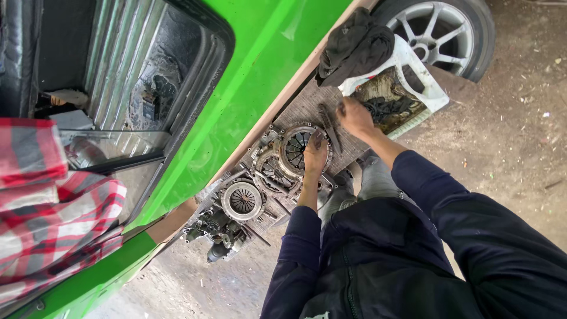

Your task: The person cleans a clutch assembly using a rag and a hammer. They wipe the surface of the clutch disc and pressure plate, then use the hammer to tap around the edges of the assembly to dislodge debris.

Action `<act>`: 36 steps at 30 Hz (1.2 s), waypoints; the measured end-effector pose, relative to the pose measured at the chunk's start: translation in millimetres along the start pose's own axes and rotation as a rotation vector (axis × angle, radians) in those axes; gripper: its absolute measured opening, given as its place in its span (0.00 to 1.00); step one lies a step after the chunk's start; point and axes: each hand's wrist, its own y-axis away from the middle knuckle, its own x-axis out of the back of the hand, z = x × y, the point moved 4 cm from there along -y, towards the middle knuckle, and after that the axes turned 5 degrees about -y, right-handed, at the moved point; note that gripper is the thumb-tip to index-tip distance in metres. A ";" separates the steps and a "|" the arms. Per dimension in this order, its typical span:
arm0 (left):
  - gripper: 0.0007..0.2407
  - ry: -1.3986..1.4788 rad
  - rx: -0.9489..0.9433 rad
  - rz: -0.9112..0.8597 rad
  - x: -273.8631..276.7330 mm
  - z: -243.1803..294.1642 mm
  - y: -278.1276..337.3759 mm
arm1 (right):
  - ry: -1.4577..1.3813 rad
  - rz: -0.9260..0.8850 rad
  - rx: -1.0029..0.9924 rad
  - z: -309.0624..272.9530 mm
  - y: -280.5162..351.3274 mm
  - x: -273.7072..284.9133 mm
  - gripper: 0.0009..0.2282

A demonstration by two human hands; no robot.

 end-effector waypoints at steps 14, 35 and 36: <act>0.19 -0.075 -0.061 0.056 24.2 26.4 9.0 | 0.329 0.509 0.321 -51.0 -37.9 104.5 0.09; 0.19 -0.169 -0.185 0.095 57.6 44.2 31.7 | 0.330 0.367 0.301 -77.9 -52.8 97.2 0.13; 0.19 -0.187 -0.147 0.085 55.2 41.8 27.7 | 0.259 0.382 0.312 -78.9 -43.0 99.9 0.12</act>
